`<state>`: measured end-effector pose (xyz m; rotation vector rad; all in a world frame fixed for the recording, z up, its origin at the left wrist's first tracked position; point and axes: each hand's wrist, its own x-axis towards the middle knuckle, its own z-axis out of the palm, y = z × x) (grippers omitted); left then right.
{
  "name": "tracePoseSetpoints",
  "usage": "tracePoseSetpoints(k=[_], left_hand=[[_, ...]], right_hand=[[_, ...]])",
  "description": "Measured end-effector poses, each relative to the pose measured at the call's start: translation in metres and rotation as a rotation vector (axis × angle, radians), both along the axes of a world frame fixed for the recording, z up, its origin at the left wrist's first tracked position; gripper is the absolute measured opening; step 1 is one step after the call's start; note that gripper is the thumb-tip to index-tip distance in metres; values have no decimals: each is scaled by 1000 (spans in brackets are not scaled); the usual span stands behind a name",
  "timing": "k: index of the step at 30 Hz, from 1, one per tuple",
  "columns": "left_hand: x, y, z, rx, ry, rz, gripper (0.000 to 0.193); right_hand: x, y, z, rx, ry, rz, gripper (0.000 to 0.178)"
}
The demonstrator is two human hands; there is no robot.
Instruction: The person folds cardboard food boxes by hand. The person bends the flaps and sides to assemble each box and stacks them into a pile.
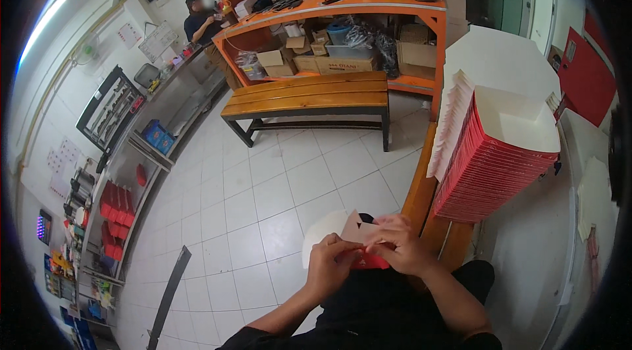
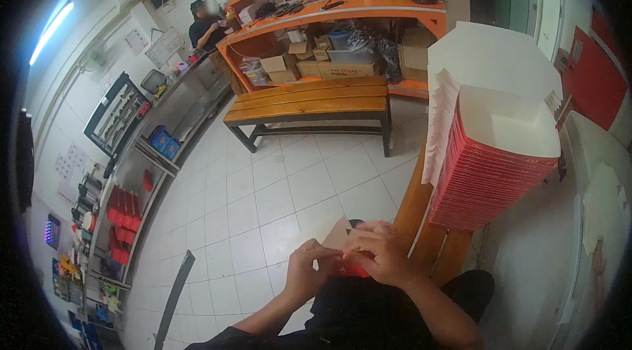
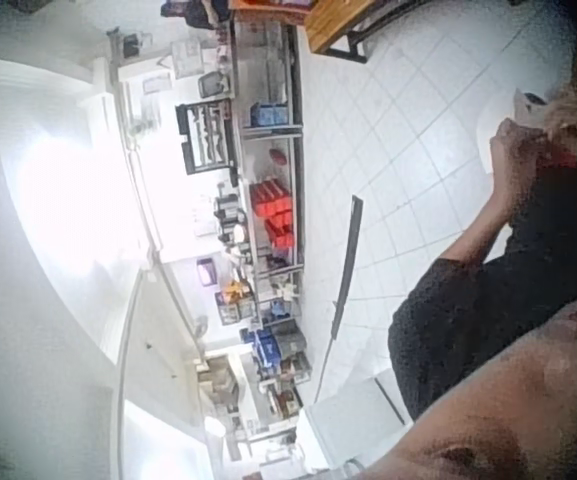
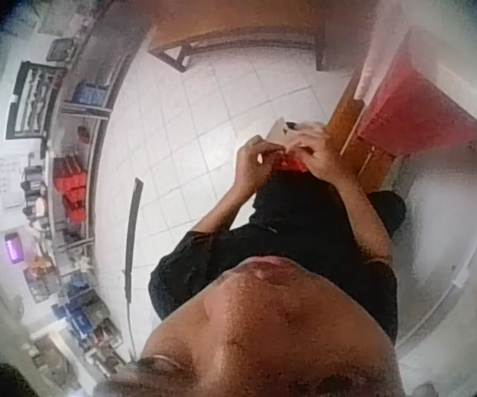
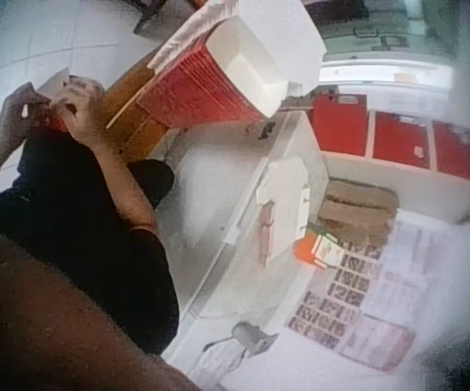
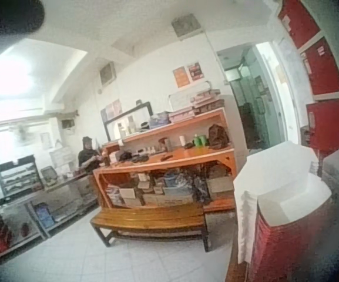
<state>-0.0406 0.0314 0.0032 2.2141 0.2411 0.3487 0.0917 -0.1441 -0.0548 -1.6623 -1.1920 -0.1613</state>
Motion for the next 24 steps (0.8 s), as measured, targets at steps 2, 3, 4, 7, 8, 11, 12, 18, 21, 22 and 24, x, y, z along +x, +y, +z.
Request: tracePoseSetpoints(k=[2, 3, 4, 7, 8, 11, 12, 18, 21, 22, 24], left_hand=[[-12, -6, -4, 293, -176, -32, 23], [-23, -10, -9, 437, -261, -40, 22], [-31, -13, -18, 398, -295, -109, 21], [-50, -7, -58, 332, -239, -280, 21], [-49, -6, -53, 312, -132, -251, 25], [-28, -1, -35, -136, 188, -243, 64], [-24, 2, -40, -753, 148, -307, 87], [4, 11, 22, -1432, 21, 3, 52], [-2, 13, -25, -1415, -72, -34, 30], [-1, 1, -14, -1402, -82, 4, 26], [-2, -22, 11, -1376, -99, 82, 19]], right_hand=[[14, 7, -21, 180, 237, -101, 41], [19, 12, -28, 244, 541, -141, 49], [23, 13, -34, 307, 845, -183, 57], [34, 1, -14, 200, 757, -329, 60], [30, -4, 8, 224, 864, -203, 53], [2, -14, 47, 70, 320, -205, 44], [-10, -14, 62, 52, 290, -67, 43], [-41, -18, 81, 69, -193, 89, 43], [-46, -14, 83, -55, -190, -113, 47], [-47, -8, 83, -29, -125, -133, 47], [-43, -3, 82, -8, -85, -114, 47]])
